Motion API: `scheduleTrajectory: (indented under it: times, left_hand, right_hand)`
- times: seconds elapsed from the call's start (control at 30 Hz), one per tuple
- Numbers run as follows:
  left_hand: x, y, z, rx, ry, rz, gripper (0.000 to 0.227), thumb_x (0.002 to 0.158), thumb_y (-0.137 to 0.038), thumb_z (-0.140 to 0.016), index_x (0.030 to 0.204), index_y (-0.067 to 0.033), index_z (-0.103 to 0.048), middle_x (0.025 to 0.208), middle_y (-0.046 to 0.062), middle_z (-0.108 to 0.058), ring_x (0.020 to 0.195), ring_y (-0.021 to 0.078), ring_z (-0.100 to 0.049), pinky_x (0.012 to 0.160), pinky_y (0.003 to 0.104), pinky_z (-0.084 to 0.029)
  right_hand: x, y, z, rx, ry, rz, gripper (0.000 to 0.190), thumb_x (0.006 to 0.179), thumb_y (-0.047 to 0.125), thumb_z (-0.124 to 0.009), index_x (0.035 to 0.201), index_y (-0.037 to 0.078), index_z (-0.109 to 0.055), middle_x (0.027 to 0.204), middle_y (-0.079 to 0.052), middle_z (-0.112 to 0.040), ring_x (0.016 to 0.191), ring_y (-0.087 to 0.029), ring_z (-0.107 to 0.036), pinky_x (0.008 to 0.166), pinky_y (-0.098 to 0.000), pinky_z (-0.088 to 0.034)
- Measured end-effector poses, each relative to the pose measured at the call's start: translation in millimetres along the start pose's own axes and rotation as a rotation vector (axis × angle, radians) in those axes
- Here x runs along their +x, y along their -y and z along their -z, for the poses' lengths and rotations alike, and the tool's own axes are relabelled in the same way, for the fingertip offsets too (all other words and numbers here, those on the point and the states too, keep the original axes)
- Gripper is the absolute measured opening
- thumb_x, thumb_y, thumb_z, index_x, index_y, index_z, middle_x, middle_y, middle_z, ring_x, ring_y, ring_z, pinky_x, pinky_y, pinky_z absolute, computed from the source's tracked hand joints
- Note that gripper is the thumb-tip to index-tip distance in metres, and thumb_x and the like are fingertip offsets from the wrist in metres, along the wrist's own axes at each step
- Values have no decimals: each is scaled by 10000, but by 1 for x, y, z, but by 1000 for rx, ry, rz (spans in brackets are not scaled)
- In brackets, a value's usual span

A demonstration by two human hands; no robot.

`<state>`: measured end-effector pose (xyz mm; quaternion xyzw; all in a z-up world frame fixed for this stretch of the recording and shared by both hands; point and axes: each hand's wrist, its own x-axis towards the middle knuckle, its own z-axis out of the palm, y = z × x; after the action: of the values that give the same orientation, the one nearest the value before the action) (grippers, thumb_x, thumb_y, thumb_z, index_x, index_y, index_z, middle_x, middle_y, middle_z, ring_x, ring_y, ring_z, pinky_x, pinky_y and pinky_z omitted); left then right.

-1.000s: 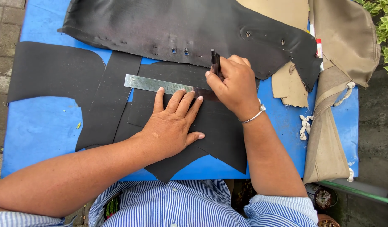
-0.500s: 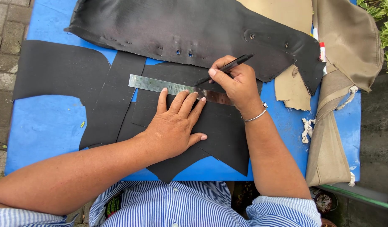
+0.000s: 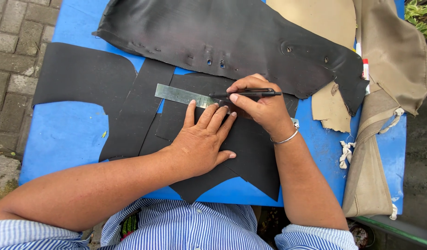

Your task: Marking lines on leather pieces using a ruler and a marker for preparation

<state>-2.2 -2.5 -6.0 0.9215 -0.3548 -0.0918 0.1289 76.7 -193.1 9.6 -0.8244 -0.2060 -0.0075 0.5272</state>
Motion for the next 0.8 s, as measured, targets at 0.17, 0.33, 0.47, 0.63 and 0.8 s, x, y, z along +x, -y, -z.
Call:
scheduleTrajectory:
  times: [0.17, 0.33, 0.47, 0.63, 0.8]
  left_hand:
    - [1, 0, 2, 13, 15, 19, 877, 988, -621, -442, 1587, -16, -229, 1541, 248, -237, 1457, 416, -136, 1114, 750, 37]
    - [-1, 1, 5, -17, 15, 32, 871, 990, -619, -430, 1587, -18, -227, 1547, 239, -237, 1468, 412, -130, 1122, 749, 38]
    - [-3, 1, 7, -5, 6, 23, 889, 983, -622, -441, 1585, -5, -221, 1547, 246, -226, 1465, 411, -125, 1126, 751, 43]
    - [-2, 1, 7, 1, 5, 17, 899, 979, -629, -447, 1582, -3, -216, 1552, 248, -215, 1461, 408, -129, 1124, 757, 35]
    - [-1, 2, 2, -6, 0, 9, 881, 984, -622, -440, 1579, -6, -234, 1541, 244, -232, 1457, 419, -134, 1118, 756, 42]
  right_hand:
    - [1, 8, -8, -28, 65, 20, 176, 866, 189, -830, 1020, 118, -781, 906, -76, -709, 987, -241, -672, 942, -347, -454]
    - [1, 6, -4, -32, 49, -8, 190, 846, 153, -839, 1022, 99, -792, 940, -95, -712, 1003, -221, -668, 958, -340, -445]
    - [3, 12, -19, -34, 77, 5, 189, 855, 159, -824, 1029, 93, -793, 951, -78, -765, 998, -243, -687, 972, -346, -435]
    - [3, 16, -14, -67, 121, 25, 206, 879, 188, -809, 1065, 105, -787, 986, -65, -780, 1021, -242, -680, 989, -365, -419]
    - [2, 14, -9, -4, 159, 10, 280, 957, 256, -640, 1096, 45, -761, 982, -117, -751, 1022, -273, -653, 1002, -386, -403]
